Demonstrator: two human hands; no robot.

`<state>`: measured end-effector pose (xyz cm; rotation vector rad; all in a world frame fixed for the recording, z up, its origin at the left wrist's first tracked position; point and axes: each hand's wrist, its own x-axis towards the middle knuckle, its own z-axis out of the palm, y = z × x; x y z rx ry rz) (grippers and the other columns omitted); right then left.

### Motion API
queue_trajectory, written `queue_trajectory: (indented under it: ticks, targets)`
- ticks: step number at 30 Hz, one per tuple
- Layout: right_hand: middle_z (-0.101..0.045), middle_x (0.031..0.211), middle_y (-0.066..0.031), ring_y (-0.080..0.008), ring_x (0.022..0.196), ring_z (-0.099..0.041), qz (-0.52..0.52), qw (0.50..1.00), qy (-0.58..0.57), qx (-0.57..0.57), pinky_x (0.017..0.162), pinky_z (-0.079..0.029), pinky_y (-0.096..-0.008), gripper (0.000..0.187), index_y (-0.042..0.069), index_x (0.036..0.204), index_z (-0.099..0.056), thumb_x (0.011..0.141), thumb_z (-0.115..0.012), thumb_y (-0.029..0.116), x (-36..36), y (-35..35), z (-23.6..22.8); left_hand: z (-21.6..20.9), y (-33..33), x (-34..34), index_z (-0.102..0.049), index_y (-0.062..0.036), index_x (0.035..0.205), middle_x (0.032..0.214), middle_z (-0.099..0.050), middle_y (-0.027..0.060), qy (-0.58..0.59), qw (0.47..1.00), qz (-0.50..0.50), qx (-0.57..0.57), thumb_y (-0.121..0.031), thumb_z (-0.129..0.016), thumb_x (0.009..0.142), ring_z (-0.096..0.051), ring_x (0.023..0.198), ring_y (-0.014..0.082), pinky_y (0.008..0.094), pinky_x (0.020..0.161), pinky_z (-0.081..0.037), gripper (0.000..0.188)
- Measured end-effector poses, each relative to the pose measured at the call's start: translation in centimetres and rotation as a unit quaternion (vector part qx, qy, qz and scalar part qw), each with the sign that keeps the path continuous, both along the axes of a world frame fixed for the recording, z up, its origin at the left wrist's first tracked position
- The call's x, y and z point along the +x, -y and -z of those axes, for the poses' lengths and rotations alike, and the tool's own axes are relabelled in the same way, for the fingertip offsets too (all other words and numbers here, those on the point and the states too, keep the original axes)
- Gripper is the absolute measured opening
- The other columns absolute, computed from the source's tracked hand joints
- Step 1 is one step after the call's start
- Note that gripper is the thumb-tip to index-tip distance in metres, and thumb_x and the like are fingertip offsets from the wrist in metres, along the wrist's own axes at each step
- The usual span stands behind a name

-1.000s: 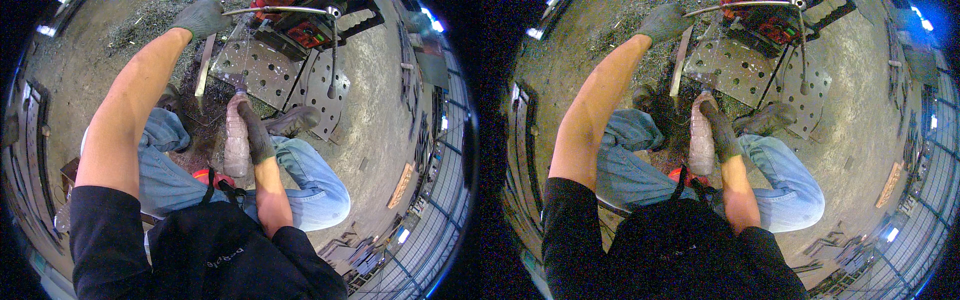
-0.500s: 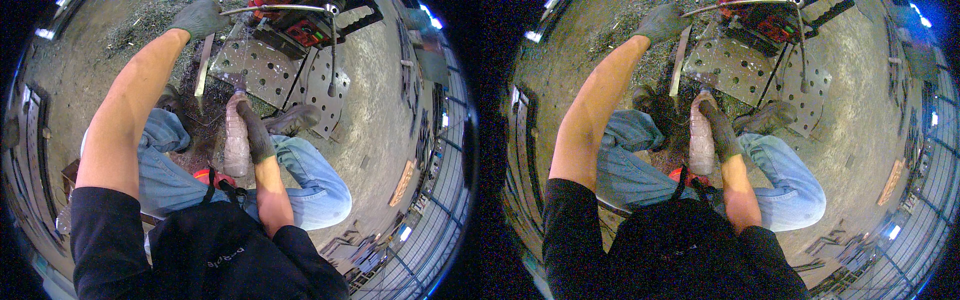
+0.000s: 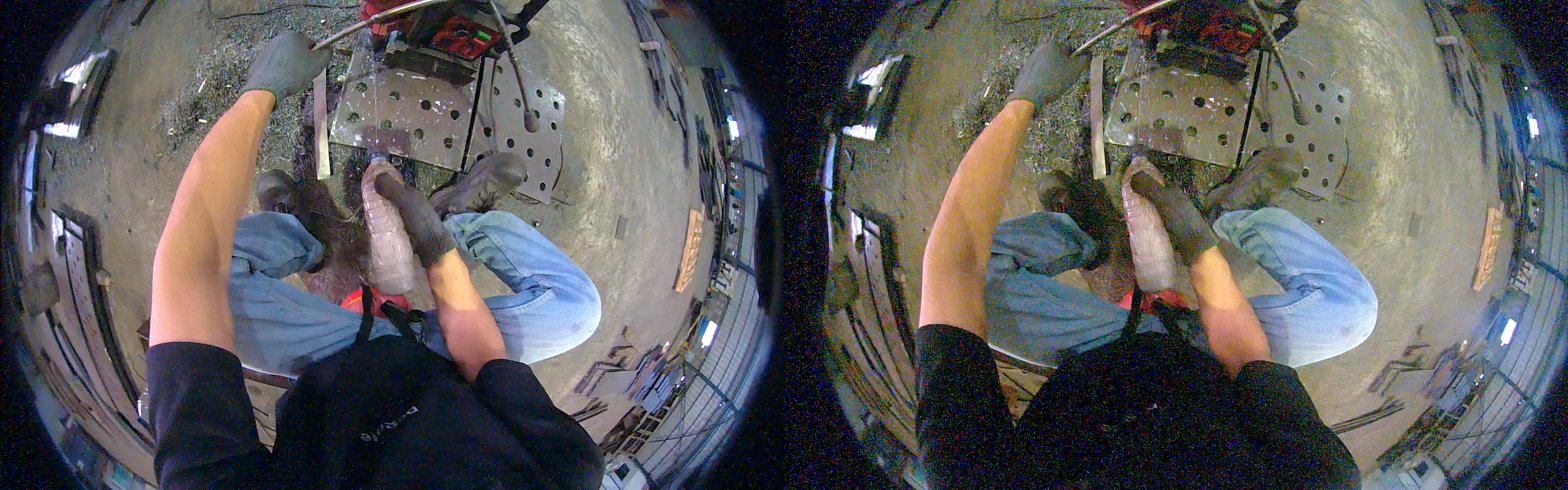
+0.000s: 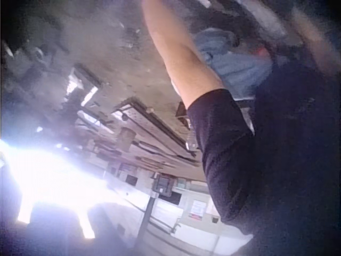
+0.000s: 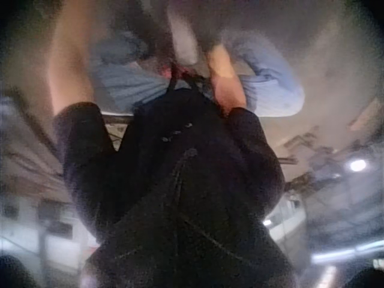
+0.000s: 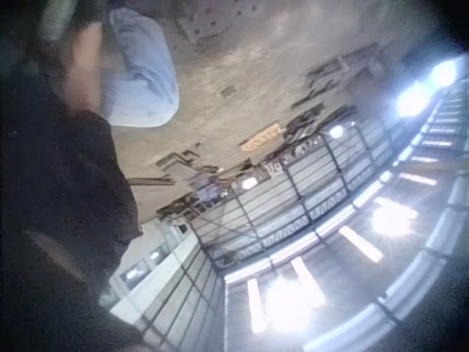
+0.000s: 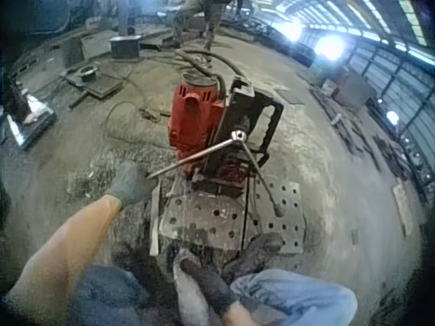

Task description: The person operates a red drill press to drill holes into a perforated metal plate. They adjust the machine's handle, position the metal plate, and apply a liquid from a plastic bottle to the drilling area during the process.

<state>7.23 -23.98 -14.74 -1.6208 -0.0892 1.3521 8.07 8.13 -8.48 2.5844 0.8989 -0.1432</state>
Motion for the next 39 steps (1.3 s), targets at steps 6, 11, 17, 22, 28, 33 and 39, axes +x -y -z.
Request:
queue_trajectory:
  ticks: [6,11,17,22,28,33,39]
  targets:
    - [-0.07,0.095,-0.0082,-0.0153,0.086,-0.062,-0.011,0.997,0.07,0.004,0.078,-0.05,-0.0322,0.054,0.0,0.108,-0.071,0.096,-0.058,0.051,-0.3,-0.3,-1.3,-1.3,1.0,-0.2,-0.075,-0.0006,0.103,0.107,-0.07,0.0292,-0.006,1.0,-0.014,0.007,-0.046,-0.056,0.086,-0.067,0.103,0.045,0.0519,0.093,-0.053,0.052]
    - [-0.07,0.092,-0.0077,-0.0146,0.084,-0.061,0.005,0.999,0.04,-0.005,0.077,-0.05,-0.0329,0.057,-0.001,0.106,-0.07,0.096,-0.056,0.053,-0.5,-0.6,-2.6,-0.1,0.1,0.1,-0.075,-0.0013,0.103,0.105,-0.07,0.0291,-0.017,1.0,-0.003,0.018,-0.048,-0.057,0.086,-0.068,0.101,0.045,0.0517,0.091,-0.054,0.052]
    - [-0.07,0.092,-0.0061,-0.0137,0.083,-0.061,-0.022,0.997,0.068,-0.003,0.076,-0.05,-0.0323,0.057,-0.001,0.109,-0.07,0.097,-0.055,0.053,-0.3,-0.4,-2.3,1.3,-0.6,0.2,-0.075,-0.0015,0.104,0.105,-0.07,0.0285,-0.019,0.999,0.005,0.037,-0.05,-0.059,0.088,-0.069,0.101,0.0443,0.0514,0.091,-0.054,0.053]
    - [-0.071,0.115,-0.0114,-0.02,0.108,-0.062,-0.008,1.0,0.017,0.022,0.099,-0.045,-0.0323,0.06,0.002,0.122,-0.068,0.096,-0.058,0.055,-0.3,-0.5,-2.4,2.1,-1.0,0.3,-0.075,-0.0021,0.104,0.105,-0.071,0.0277,-0.015,0.999,0.005,0.029,-0.051,-0.059,0.088,-0.069,0.101,0.0437,0.0513,0.091,-0.054,0.054]
    - [-0.071,0.117,-0.0149,-0.0218,0.111,-0.063,-0.016,1.0,0.013,0.007,0.101,-0.045,-0.034,0.059,0.002,0.12,-0.068,0.097,-0.055,0.055,-0.1,0.3,0.5,1.3,-0.3,0.5,-0.075,-0.0035,0.102,0.103,-0.071,0.0272,-0.015,1.0,0.004,0.02,-0.052,-0.059,0.088,-0.068,0.1,0.0444,0.051,0.09,-0.054,0.053]
    - [-0.069,0.092,-0.0029,-0.0107,0.08,-0.06,0.011,0.999,0.02,0.04,0.073,-0.049,-0.0289,0.05,0.003,0.109,-0.071,0.096,-0.061,0.05,-0.4,-0.1,-0.5,0.9,-0.2,0.2,-0.075,-0.0026,0.102,0.103,-0.071,0.0271,-0.015,1.0,0.0,0.024,-0.052,-0.059,0.088,-0.068,0.099,0.0444,0.0511,0.088,-0.054,0.054]
    - [-0.069,0.092,-0.0036,-0.0111,0.08,-0.06,0.016,0.999,0.016,0.036,0.075,-0.049,-0.03,0.052,0.002,0.109,-0.071,0.096,-0.06,0.051,-0.3,-0.4,-2.0,1.5,-0.3,0.3,-0.075,-0.0023,0.101,0.101,-0.07,0.0287,-0.011,1.0,-0.002,0.026,-0.051,-0.058,0.088,-0.068,0.098,0.0451,0.0515,0.088,-0.054,0.053]
